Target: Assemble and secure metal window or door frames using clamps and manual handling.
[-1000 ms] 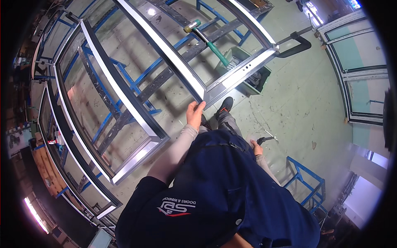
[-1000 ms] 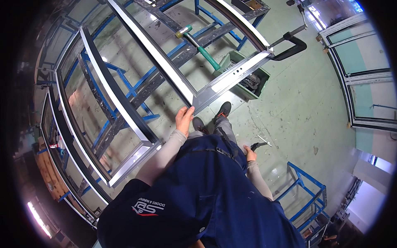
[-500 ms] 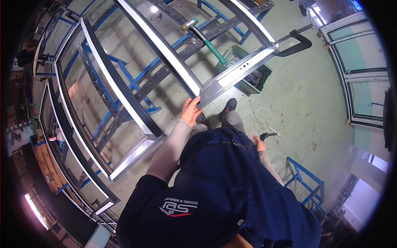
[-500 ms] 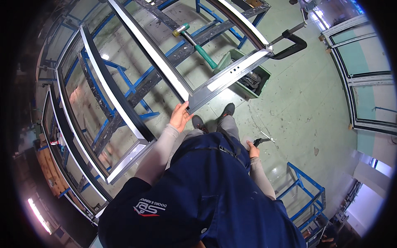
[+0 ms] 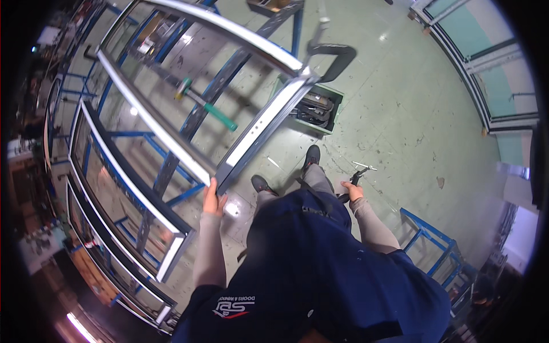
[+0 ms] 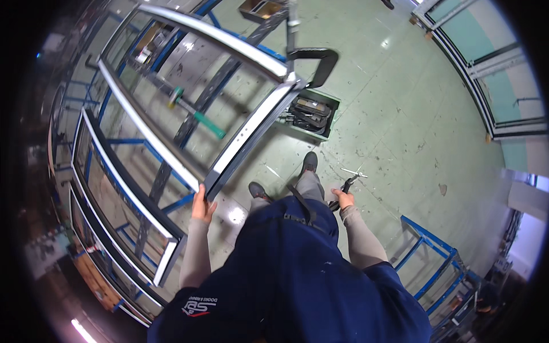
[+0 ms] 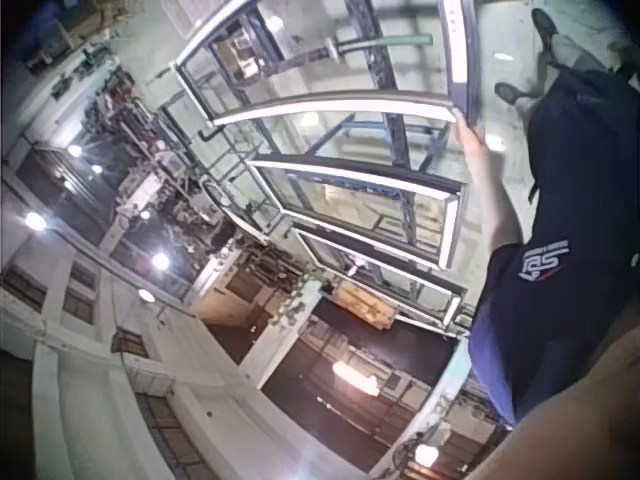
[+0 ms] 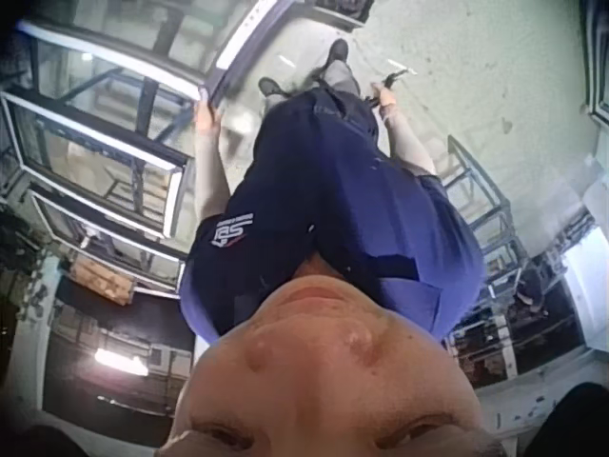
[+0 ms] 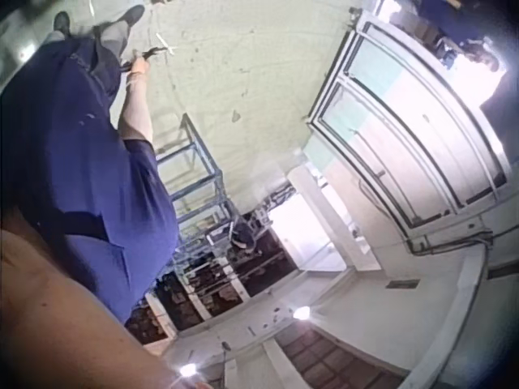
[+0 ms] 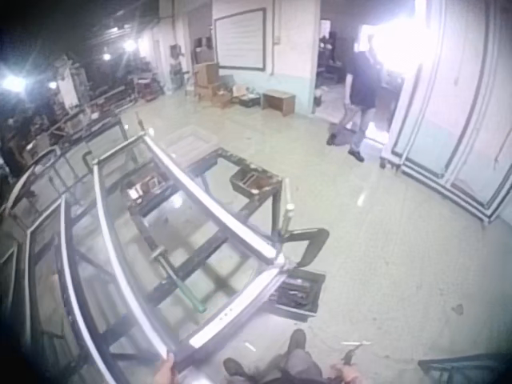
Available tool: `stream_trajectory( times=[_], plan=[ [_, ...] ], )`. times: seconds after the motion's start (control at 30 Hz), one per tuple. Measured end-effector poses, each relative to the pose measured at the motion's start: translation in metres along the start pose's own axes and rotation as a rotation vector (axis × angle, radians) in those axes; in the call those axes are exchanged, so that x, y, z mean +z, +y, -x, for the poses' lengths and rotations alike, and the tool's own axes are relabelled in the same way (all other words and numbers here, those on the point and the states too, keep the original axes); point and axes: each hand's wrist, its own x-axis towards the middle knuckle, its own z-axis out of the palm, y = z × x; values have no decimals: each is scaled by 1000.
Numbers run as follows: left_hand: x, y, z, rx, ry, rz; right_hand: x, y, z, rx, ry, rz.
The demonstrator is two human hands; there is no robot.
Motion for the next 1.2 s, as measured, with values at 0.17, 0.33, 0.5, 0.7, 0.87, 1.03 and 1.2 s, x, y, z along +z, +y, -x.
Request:
stream_trajectory(
  times=[0.17,0.33,0.5,0.7,0.87,1.03,1.2],
  plan=[
    [29,-16,-11,14,511,-196,-5,-72,-57,-48,-106,95],
    [34,-6,-38,309,1004,-655,50,-130,-137,-245,-252,175],
    [45,5,-46,243,994,-313,119,-185,-210,-226,-245,339],
    [27,1,-40,189,984,-221,224,-156,-343,-360,3,457],
    [9,1,-12,279,953,-235,292,-149,-400,-171,208,648],
    [29,10,-8,126,1136,-240,311,-143,-437,-195,-5,630],
    [44,10,-27,184,949,-146,279,-114,-442,-489,-388,846]
  ],
)
